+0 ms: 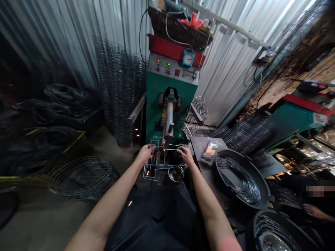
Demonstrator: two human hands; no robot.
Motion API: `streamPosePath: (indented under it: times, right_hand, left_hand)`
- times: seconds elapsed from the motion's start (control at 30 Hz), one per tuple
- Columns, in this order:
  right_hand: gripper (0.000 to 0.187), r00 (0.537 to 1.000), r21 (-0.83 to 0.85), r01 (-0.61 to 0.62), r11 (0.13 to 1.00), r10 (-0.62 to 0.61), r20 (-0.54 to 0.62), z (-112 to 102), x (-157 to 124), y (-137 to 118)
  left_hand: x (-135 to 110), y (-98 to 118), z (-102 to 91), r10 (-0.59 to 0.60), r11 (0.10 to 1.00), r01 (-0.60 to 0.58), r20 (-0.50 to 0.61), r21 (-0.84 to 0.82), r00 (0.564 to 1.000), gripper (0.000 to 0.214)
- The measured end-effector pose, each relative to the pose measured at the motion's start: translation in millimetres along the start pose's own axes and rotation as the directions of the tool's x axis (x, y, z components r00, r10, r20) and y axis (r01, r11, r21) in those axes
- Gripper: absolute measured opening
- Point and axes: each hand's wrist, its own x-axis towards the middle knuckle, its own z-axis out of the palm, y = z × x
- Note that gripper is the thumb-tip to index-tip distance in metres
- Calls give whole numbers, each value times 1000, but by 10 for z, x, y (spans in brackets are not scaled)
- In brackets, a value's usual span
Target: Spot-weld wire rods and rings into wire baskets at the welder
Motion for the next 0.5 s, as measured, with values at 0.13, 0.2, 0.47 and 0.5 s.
streamPosePath:
  times: [0.13, 0.2, 0.47, 0.5]
  right_hand:
    - [17, 995, 0, -29, 1000, 29, -93, -3, -54, -63]
    - [20, 969, -13, -49, 999, 44, -242, 13, -222, -124]
    - [28, 932, 339, -207, 918, 80, 354, 538, -1597, -626]
    - [26, 922, 374, -207, 904, 52, 385, 578, -1701, -702]
  left_hand:
    - [-22, 19, -10, -5, 1000, 5, -20, -9, 1000, 23]
    - [-55, 3, -19, 0, 1000, 0, -24, -15, 1000, 25]
    - [-518, -132, -92, -33, 997, 30, -38, -74, 999, 29]
    - [-597, -134, -113, -61, 995, 58, -39, -81, 997, 28]
